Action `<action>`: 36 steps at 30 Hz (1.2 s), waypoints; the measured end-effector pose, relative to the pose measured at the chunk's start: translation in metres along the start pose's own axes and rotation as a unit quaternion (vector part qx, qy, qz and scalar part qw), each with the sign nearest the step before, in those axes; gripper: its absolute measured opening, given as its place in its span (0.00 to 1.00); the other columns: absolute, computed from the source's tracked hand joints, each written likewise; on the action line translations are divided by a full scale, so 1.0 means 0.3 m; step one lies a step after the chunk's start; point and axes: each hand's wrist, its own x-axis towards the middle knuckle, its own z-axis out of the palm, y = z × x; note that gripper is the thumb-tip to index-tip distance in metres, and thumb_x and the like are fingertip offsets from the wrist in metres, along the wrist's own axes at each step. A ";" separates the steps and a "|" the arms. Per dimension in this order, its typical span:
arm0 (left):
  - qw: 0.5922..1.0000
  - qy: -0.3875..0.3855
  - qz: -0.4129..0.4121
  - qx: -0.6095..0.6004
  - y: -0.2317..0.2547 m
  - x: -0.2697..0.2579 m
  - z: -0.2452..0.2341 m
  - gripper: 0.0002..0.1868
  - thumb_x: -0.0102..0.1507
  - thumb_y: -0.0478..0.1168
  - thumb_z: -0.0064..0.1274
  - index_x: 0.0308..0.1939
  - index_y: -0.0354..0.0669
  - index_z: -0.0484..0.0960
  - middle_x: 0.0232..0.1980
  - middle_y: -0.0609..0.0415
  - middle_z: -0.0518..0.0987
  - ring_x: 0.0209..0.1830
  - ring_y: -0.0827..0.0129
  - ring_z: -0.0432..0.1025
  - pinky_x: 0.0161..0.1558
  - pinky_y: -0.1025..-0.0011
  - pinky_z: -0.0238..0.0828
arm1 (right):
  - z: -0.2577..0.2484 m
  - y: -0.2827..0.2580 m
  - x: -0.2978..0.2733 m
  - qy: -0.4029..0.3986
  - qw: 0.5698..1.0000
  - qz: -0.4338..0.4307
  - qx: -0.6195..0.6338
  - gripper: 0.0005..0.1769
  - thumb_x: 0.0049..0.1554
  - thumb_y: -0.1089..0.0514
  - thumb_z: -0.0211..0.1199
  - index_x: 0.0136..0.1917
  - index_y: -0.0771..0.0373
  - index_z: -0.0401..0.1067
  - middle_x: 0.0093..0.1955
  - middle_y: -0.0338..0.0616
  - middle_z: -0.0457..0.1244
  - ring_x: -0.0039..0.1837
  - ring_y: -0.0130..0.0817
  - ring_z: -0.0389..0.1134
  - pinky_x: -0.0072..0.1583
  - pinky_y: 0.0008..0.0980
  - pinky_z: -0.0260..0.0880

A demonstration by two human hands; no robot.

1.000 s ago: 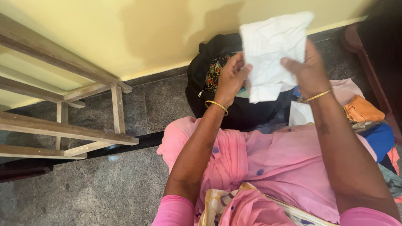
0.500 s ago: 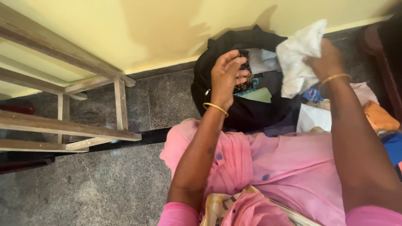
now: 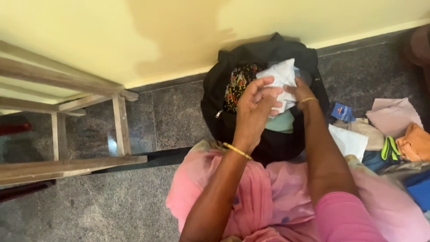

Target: The person packs clothes into a black bag, folding and placing items including shirts and a patterned garment into the bag by hand.

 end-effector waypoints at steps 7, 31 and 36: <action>0.998 0.017 -0.016 0.058 -0.025 0.019 -0.019 0.24 0.68 0.43 0.54 0.66 0.36 0.71 0.52 0.51 0.82 0.42 0.73 0.76 0.44 0.75 0.74 | -0.162 0.134 0.077 0.173 0.947 0.042 -0.265 0.29 0.53 0.62 0.68 0.66 0.74 0.69 0.59 0.59 0.69 0.59 0.50 0.71 0.57 0.47 0.72; 0.996 -0.028 -0.015 0.083 -0.050 -0.017 0.032 0.24 0.69 0.39 0.54 0.68 0.36 0.70 0.51 0.53 0.81 0.44 0.77 0.73 0.46 0.77 0.72 | 0.021 0.137 0.051 0.323 0.733 -0.020 -0.599 0.20 0.65 0.53 0.56 0.68 0.60 0.65 0.68 0.56 0.63 0.69 0.63 0.63 0.65 0.58 0.65; 0.999 -0.034 -0.005 0.042 -0.070 -0.022 0.044 0.25 0.69 0.37 0.54 0.69 0.35 0.70 0.51 0.54 0.80 0.44 0.78 0.71 0.46 0.77 0.70 | 0.228 0.098 -0.045 0.221 0.764 0.034 -0.605 0.41 0.58 0.41 0.55 0.80 0.46 0.46 0.83 0.48 0.39 0.78 0.73 0.37 0.69 0.74 0.45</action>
